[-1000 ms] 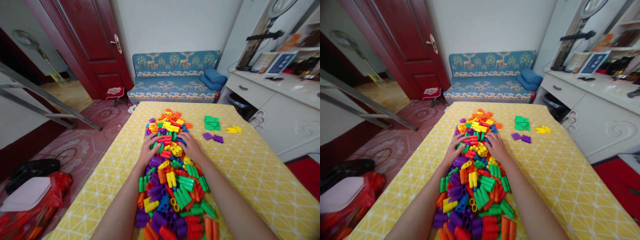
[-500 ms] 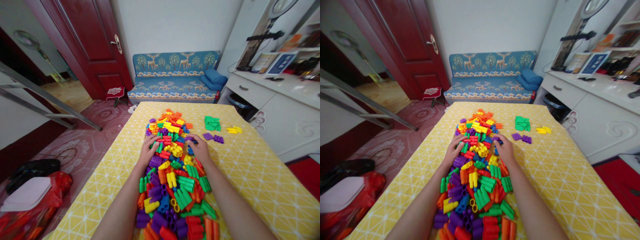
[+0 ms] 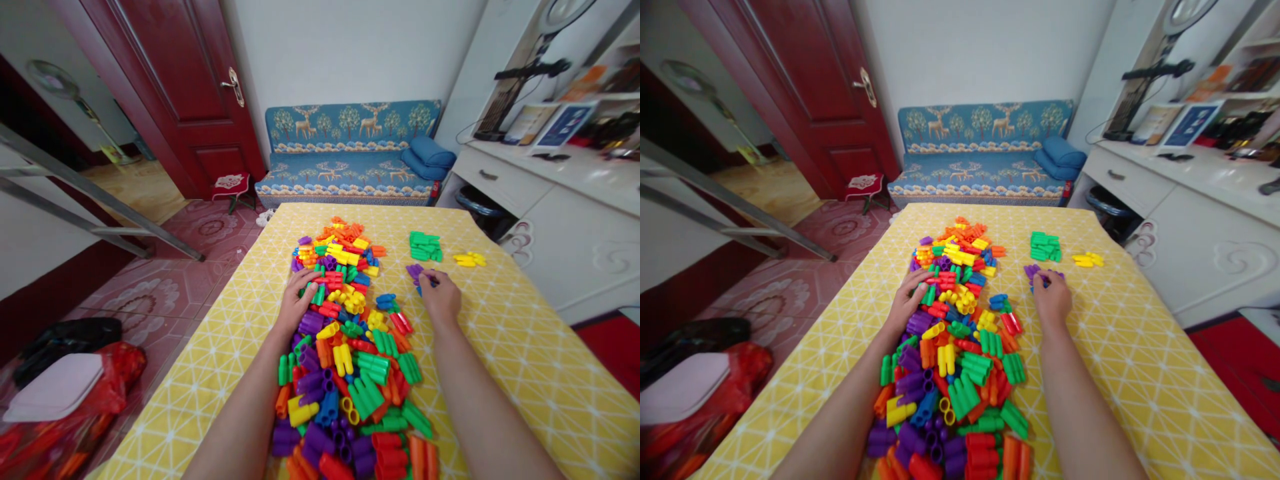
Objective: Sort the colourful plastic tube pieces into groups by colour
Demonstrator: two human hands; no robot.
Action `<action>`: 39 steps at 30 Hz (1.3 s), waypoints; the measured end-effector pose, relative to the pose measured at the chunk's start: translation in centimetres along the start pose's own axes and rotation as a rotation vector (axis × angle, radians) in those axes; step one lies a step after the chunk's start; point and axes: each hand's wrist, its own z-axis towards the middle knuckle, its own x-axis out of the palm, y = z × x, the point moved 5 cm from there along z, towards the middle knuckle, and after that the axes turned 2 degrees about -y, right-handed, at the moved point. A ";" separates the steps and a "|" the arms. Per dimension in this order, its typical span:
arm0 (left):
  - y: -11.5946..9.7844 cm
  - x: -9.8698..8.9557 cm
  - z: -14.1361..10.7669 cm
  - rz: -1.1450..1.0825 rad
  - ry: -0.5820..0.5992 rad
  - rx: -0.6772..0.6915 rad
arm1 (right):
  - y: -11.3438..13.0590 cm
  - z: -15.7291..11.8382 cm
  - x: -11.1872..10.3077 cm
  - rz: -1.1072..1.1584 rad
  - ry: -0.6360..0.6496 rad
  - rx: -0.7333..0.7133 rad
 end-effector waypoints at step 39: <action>0.2 0.0 0.0 0.001 0.002 -0.016 | 2.9 -2.4 2.9 0.072 0.321 -0.283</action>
